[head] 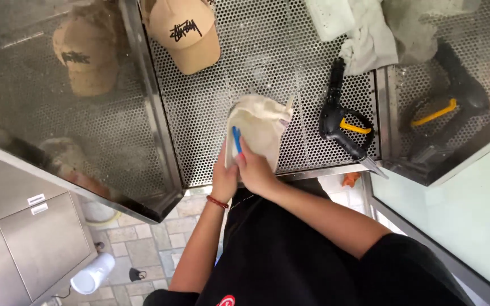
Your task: Scrubbing a white baseball cap with a brush inside a cleaning booth.
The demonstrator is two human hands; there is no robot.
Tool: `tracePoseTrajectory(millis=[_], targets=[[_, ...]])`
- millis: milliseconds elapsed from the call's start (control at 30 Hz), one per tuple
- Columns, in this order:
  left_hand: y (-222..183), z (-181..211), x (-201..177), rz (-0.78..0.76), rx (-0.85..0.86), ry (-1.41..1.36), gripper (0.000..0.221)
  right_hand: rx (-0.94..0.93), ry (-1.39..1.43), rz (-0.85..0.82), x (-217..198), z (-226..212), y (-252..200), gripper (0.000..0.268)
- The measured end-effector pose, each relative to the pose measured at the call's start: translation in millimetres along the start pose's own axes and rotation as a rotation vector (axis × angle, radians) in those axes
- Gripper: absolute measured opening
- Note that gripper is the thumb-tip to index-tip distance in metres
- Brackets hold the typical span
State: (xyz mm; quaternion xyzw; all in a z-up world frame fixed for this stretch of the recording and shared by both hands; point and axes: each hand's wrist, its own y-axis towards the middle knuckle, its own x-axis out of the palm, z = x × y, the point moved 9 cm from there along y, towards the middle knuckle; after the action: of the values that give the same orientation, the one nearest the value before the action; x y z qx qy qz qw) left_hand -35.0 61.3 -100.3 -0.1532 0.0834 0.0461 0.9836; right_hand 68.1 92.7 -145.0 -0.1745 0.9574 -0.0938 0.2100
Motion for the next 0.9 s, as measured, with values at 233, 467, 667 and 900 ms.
tracePoseTrajectory(millis=[233, 467, 667, 900], targets=[[-11, -38, 7, -0.047, -0.088, 0.056, 0.077, 0.231, 0.053, -0.104, 12, 38, 35, 0.048], [-8, -53, -4, 0.009, -0.156, -0.086, 0.079, 0.176, -0.017, -0.149, 4, 8, 25, 0.046], [44, -107, -22, 0.082, -0.281, -0.406, 0.079, 0.107, 0.012, -0.208, 37, 53, -7, 0.05], [62, -131, -36, 0.271, -0.474, -0.131, 0.057, 0.118, -0.071, -0.205, 55, 43, 8, 0.051]])
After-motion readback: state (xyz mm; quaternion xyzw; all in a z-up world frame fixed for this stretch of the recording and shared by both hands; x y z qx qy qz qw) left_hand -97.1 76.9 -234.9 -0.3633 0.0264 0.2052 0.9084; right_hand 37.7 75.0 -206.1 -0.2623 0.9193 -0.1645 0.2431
